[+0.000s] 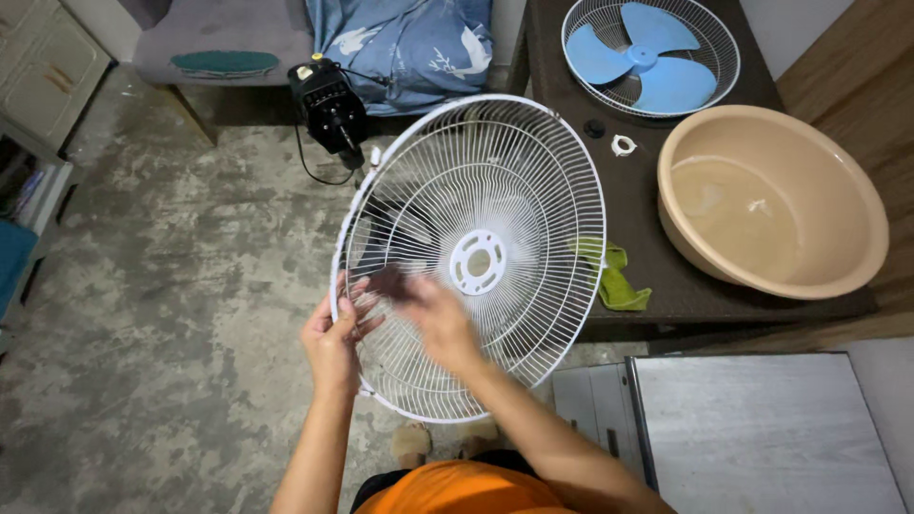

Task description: The person unplugs the pedestal fan's power cord and sets the fan motor aside, then removes the front grille guard and wipes it with a cloth. They dip the cloth in a basin of water and continue wiping the grille guard on both sides.

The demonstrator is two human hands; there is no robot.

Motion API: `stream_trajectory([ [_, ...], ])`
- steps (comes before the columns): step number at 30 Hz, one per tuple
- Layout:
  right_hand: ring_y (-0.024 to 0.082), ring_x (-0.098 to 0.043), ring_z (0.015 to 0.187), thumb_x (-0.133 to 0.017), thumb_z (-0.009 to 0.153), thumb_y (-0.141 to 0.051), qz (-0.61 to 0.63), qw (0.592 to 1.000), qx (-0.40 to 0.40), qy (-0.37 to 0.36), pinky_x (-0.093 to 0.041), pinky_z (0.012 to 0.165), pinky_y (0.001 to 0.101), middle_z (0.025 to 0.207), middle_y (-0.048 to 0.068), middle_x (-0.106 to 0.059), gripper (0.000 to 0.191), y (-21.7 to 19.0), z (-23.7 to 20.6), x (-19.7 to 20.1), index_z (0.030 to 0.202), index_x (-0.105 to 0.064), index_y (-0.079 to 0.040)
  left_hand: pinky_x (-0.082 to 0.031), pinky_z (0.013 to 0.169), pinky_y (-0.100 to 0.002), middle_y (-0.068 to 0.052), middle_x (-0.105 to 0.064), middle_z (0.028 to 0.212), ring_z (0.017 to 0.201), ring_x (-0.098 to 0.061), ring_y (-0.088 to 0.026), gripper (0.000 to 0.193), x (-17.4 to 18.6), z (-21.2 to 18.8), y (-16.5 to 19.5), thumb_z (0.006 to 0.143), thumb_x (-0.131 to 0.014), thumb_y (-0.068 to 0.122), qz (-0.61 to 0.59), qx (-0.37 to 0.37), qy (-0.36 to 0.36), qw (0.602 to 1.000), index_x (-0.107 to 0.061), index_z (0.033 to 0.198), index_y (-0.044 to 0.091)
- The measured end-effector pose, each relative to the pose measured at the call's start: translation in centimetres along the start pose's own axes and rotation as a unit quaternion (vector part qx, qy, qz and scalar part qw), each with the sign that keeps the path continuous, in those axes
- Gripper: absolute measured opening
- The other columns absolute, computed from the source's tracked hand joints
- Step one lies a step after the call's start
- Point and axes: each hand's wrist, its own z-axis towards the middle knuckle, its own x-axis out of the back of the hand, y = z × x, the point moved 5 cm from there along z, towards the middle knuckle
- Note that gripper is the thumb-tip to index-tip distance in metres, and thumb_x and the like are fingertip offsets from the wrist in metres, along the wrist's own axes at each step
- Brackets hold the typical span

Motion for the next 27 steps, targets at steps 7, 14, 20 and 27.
stream_trajectory([
  [7,0.033,-0.062,0.118,-0.067,0.094,-0.004,-0.543,0.772,0.329,-0.013,-0.046,0.096,0.0489,0.125,0.016,-0.069,0.023,-4.2,0.7,3.6,0.115,-0.072,-0.009,-0.062,0.083,-0.045,-0.02,-0.066,0.132,0.103,-0.07,-0.027,0.052,0.4,-0.1,0.3,0.102,-0.054,0.023,-0.045,-0.004,0.003,0.999,-0.049,0.147,-0.002],
  [14,0.033,-0.059,0.112,-0.062,0.085,0.004,-0.487,0.839,0.142,0.197,-0.047,0.098,0.0456,0.121,0.015,-0.07,0.037,-6.9,3.5,6.9,0.116,-0.076,-0.01,-0.062,0.084,-0.047,-0.021,-0.064,0.133,0.106,-0.07,-0.031,0.052,0.3,-0.4,0.9,0.103,-0.052,0.024,-0.068,-0.018,0.009,0.998,-0.047,0.148,-0.003],
  [20,0.03,-0.062,0.11,-0.065,0.083,-0.004,-0.467,0.83,0.304,-0.011,-0.045,0.094,0.0439,0.124,0.012,-0.07,0.022,-7.6,-2.4,-2.1,0.101,-0.076,-0.013,-0.057,0.084,-0.042,-0.024,-0.064,0.137,0.107,-0.067,-0.03,0.052,-0.5,-0.2,-0.2,0.107,-0.052,0.024,-0.08,-0.026,-0.017,0.996,-0.048,0.151,-0.004],
  [27,0.029,-0.058,0.1,-0.06,0.098,-0.01,-0.545,0.804,0.145,0.191,-0.042,0.087,0.0431,0.106,0.01,-0.068,0.018,-9.2,5.5,9.8,0.108,-0.075,-0.008,-0.063,0.085,-0.048,-0.021,-0.063,0.136,0.11,-0.069,-0.031,0.051,0.4,-0.9,0.0,0.103,-0.051,0.023,-0.042,-0.028,-0.002,0.999,-0.047,0.148,-0.002],
])
